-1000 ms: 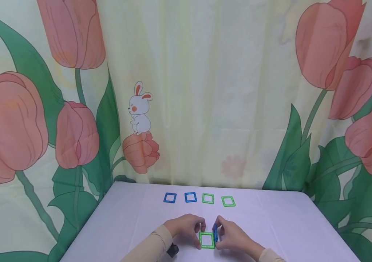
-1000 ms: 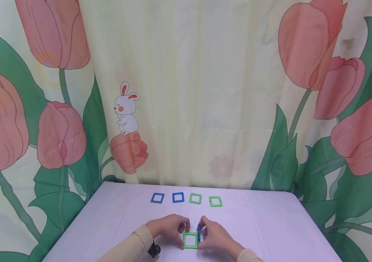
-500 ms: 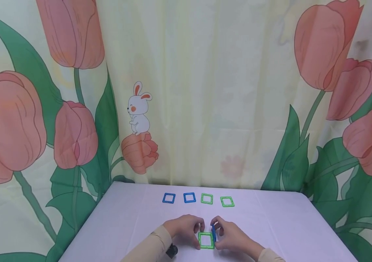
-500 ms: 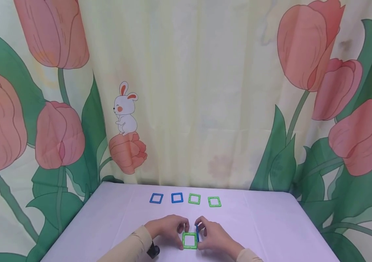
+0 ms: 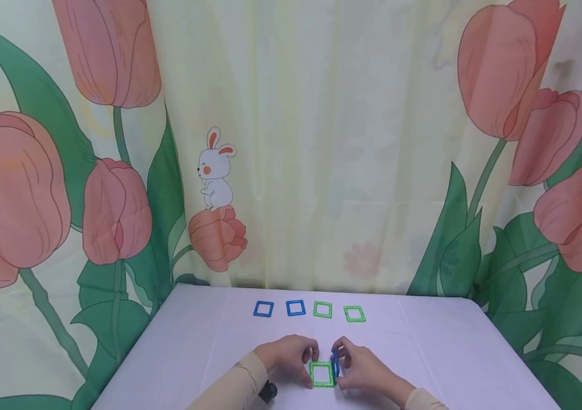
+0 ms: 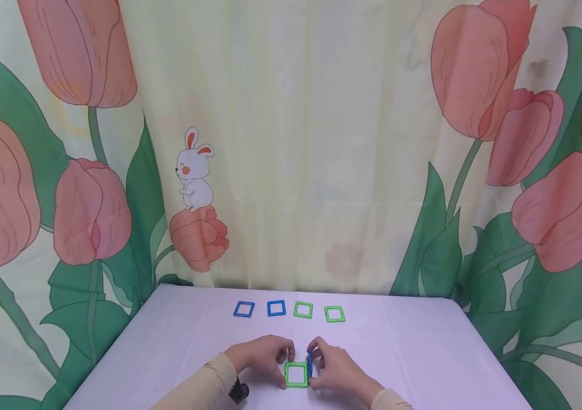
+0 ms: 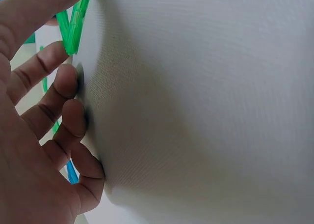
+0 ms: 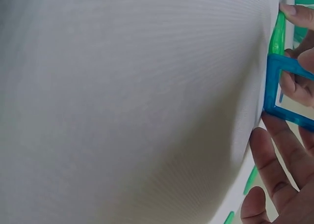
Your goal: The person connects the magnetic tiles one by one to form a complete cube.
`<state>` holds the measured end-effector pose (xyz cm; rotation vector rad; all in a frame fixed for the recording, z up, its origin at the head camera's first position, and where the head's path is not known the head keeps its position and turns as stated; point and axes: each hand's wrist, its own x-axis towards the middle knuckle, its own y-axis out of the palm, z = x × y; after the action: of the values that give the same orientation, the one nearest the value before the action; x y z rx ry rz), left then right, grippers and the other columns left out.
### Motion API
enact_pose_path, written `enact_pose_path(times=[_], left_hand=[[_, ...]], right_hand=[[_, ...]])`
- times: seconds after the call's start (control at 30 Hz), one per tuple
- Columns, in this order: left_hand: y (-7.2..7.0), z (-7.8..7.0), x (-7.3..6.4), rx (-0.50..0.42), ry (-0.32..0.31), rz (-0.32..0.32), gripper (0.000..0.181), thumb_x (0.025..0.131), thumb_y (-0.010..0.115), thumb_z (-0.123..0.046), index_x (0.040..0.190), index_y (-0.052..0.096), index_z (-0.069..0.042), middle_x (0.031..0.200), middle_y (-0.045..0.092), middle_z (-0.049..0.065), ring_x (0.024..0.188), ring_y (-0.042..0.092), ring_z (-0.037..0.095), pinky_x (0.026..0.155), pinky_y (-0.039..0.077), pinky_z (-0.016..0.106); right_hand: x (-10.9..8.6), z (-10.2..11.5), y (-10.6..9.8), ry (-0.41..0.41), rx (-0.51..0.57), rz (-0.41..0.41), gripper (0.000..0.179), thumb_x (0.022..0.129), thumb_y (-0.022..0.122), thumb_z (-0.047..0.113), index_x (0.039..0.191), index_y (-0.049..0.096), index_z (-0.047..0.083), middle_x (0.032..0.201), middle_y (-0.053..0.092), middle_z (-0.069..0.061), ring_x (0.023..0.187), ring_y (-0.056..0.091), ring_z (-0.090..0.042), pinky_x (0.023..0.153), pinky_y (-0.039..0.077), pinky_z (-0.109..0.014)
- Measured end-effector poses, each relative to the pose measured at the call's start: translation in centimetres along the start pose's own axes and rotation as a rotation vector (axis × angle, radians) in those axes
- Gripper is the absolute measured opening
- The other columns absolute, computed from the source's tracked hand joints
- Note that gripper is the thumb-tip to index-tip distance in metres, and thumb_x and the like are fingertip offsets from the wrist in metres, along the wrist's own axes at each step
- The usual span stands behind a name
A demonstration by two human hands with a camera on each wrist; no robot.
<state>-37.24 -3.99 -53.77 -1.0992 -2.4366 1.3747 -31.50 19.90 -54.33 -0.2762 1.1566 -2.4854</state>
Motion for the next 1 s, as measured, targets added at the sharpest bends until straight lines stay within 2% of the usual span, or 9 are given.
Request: enact_pose_path(times=[0.2,0.33,0.4,0.53,0.63,0.73,0.83,0.93,1.0], left_hand=[[-0.6,-0.1,-0.3,-0.037,0.021,0.017,0.038,0.073,0.093,-0.023,0.099,0.066,-0.027,0.084,0.061,-0.007,0.076,0.054,0.007,0.072,0.043,0.025],[-1.7,0.3,-0.5,-0.050,0.016,-0.006,0.032,0.076,0.091,-0.022,0.098,0.068,-0.023,0.085,0.063,-0.005,0.077,0.055,0.008,0.074,0.046,0.025],[-2.4,1.0,-0.5,-0.029,-0.004,-0.051,0.028,0.079,0.089,-0.021,0.097,0.068,-0.022,0.086,0.063,-0.006,0.079,0.056,0.009,0.075,0.047,0.026],[-3.9,3.6,0.1,0.087,-0.057,-0.209,0.018,0.085,0.083,-0.019,0.095,0.068,-0.021,0.089,0.060,-0.008,0.083,0.055,0.009,0.078,0.050,0.029],[-4.9,5.9,0.3,0.174,-0.085,-0.345,0.014,0.086,0.078,-0.013,0.095,0.068,-0.017,0.091,0.058,-0.005,0.085,0.053,0.014,0.079,0.050,0.033],[-5.6,7.7,0.1,0.245,-0.114,-0.445,0.016,0.084,0.077,-0.008,0.096,0.067,-0.012,0.092,0.057,0.000,0.087,0.052,0.019,0.080,0.051,0.038],[-5.9,8.9,-0.5,0.271,-0.148,-0.511,0.023,0.084,0.078,-0.007,0.105,0.069,-0.008,0.098,0.059,0.006,0.092,0.054,0.025,0.083,0.053,0.044],[-5.9,9.6,-0.9,0.247,-0.199,-0.538,0.034,0.086,0.079,-0.009,0.119,0.070,-0.008,0.109,0.061,0.011,0.101,0.057,0.029,0.090,0.055,0.049],[-5.9,9.9,-1.0,0.233,-0.209,-0.550,0.038,0.087,0.078,-0.009,0.124,0.069,-0.008,0.114,0.061,0.013,0.106,0.057,0.031,0.093,0.055,0.051]], right_hand=[[-0.1,-0.1,-0.1,-0.035,-0.007,-0.016,0.057,0.066,0.084,0.018,0.116,0.056,0.017,0.098,0.071,0.006,0.080,0.058,-0.008,0.067,0.044,-0.027],[-0.2,0.1,-0.2,-0.027,-0.011,-0.018,0.056,0.066,0.085,0.019,0.115,0.057,0.017,0.097,0.072,0.006,0.080,0.057,-0.007,0.068,0.044,-0.027],[-0.2,0.3,-0.2,-0.020,-0.009,-0.018,0.055,0.066,0.084,0.019,0.115,0.057,0.018,0.099,0.073,0.006,0.081,0.057,-0.007,0.068,0.044,-0.027],[0.0,0.4,-0.1,-0.007,-0.008,-0.015,0.054,0.065,0.083,0.019,0.113,0.057,0.020,0.103,0.074,0.005,0.082,0.058,-0.007,0.069,0.045,-0.027],[0.1,0.5,0.0,0.004,-0.009,-0.007,0.054,0.065,0.083,0.020,0.112,0.057,0.020,0.103,0.074,0.005,0.082,0.058,-0.007,0.069,0.045,-0.028],[0.1,0.5,-0.1,0.021,-0.005,0.000,0.054,0.065,0.084,0.020,0.112,0.056,0.020,0.103,0.073,0.004,0.083,0.058,-0.009,0.070,0.045,-0.028],[0.1,0.6,-0.1,0.027,-0.005,0.000,0.054,0.065,0.084,0.019,0.112,0.057,0.019,0.104,0.074,0.003,0.083,0.057,-0.010,0.069,0.045,-0.028],[0.0,0.7,-0.2,0.026,-0.019,-0.009,0.054,0.065,0.084,0.020,0.113,0.057,0.020,0.106,0.074,0.004,0.082,0.057,-0.009,0.068,0.044,-0.027],[0.0,0.7,-0.2,0.030,-0.035,-0.014,0.055,0.065,0.084,0.021,0.113,0.057,0.021,0.106,0.075,0.006,0.081,0.057,-0.008,0.067,0.042,-0.027]])
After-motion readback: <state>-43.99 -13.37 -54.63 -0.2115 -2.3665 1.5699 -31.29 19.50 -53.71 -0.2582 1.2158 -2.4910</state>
